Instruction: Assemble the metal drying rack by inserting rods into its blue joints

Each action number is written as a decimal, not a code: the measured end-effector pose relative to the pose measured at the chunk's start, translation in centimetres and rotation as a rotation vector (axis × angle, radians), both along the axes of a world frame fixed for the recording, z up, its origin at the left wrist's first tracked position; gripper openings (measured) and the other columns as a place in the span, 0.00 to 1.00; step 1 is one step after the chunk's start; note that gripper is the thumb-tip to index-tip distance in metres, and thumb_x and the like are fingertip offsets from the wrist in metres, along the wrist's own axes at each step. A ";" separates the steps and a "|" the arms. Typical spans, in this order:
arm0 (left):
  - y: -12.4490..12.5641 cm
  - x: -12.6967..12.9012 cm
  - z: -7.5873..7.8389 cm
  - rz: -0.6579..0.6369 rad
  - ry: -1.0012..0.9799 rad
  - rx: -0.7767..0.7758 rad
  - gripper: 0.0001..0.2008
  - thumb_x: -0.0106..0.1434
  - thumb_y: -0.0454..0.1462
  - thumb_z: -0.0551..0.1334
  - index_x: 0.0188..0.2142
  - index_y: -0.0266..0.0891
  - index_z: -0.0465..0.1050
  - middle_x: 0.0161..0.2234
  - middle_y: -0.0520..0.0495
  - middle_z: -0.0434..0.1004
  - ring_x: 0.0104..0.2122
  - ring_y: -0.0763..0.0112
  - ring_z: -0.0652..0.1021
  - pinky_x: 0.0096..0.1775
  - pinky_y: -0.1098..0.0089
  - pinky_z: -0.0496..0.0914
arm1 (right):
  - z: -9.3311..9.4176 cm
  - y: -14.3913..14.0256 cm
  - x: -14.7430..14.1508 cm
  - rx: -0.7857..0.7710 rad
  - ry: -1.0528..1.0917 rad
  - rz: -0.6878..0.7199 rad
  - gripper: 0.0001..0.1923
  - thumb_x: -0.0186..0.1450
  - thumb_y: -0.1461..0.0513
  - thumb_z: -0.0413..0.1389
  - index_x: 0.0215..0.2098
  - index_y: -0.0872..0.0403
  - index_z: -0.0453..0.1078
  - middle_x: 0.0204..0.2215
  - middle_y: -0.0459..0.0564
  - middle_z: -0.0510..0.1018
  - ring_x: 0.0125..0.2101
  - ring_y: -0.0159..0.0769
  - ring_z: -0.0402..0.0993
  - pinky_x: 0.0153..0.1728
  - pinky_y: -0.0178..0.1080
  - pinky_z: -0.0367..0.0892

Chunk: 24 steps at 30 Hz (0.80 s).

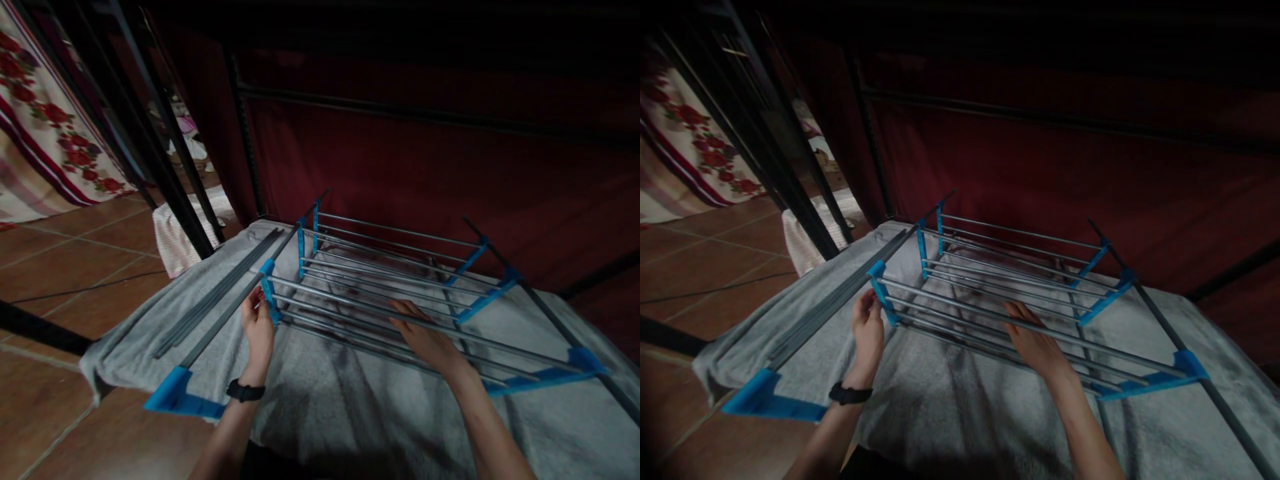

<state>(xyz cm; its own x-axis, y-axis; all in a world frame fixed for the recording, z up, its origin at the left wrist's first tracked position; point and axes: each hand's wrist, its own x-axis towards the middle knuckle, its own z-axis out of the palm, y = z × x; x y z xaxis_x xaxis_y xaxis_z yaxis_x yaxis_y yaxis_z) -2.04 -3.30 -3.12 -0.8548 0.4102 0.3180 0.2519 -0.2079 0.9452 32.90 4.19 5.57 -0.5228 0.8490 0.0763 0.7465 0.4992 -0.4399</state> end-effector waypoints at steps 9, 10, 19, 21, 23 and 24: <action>-4.9 3.6 -1.3 0.035 0.277 -0.155 0.21 0.66 0.40 0.59 0.59 0.47 0.64 0.57 0.41 0.64 0.59 0.55 0.67 0.58 0.52 0.67 | -0.2 -2.2 -1.0 -0.097 0.032 0.051 0.23 0.73 0.50 0.44 0.59 0.48 0.68 0.59 0.53 0.73 0.60 0.45 0.67 0.61 0.51 0.64; -5.5 4.1 -1.1 0.010 0.316 -0.159 0.20 0.67 0.40 0.59 0.58 0.46 0.65 0.57 0.40 0.64 0.59 0.55 0.67 0.57 0.53 0.67 | -0.1 -2.8 -1.0 -0.113 0.028 0.058 0.23 0.73 0.50 0.44 0.60 0.47 0.67 0.59 0.53 0.73 0.60 0.45 0.68 0.61 0.51 0.64; -11.1 8.8 5.7 -0.386 0.649 -0.160 0.14 0.69 0.32 0.56 0.50 0.46 0.74 0.51 0.44 0.73 0.53 0.66 0.75 0.53 0.63 0.73 | 5.5 -6.0 -0.2 -0.158 0.177 0.289 0.21 0.73 0.50 0.48 0.61 0.42 0.66 0.63 0.47 0.68 0.62 0.39 0.64 0.63 0.44 0.60; -12.8 8.7 7.6 -0.435 0.726 -0.112 0.18 0.67 0.29 0.57 0.51 0.49 0.75 0.51 0.45 0.75 0.51 0.66 0.77 0.50 0.66 0.76 | 7.2 -5.6 0.2 -0.169 0.222 0.310 0.21 0.72 0.49 0.48 0.60 0.43 0.68 0.61 0.48 0.71 0.61 0.41 0.66 0.62 0.45 0.62; -14.5 8.1 9.5 -0.476 0.822 -0.108 0.22 0.64 0.30 0.59 0.54 0.54 0.76 0.50 0.47 0.79 0.48 0.63 0.80 0.48 0.64 0.78 | 8.9 -4.8 0.3 -0.171 0.257 0.292 0.22 0.72 0.48 0.49 0.58 0.44 0.71 0.58 0.49 0.74 0.59 0.43 0.68 0.60 0.46 0.65; -15.3 7.5 10.5 -0.470 0.842 -0.090 0.22 0.61 0.32 0.62 0.52 0.58 0.77 0.47 0.49 0.81 0.45 0.61 0.82 0.45 0.63 0.80 | 9.6 -4.3 0.2 -0.160 0.269 0.265 0.22 0.71 0.47 0.49 0.57 0.44 0.72 0.57 0.49 0.75 0.58 0.44 0.70 0.58 0.46 0.66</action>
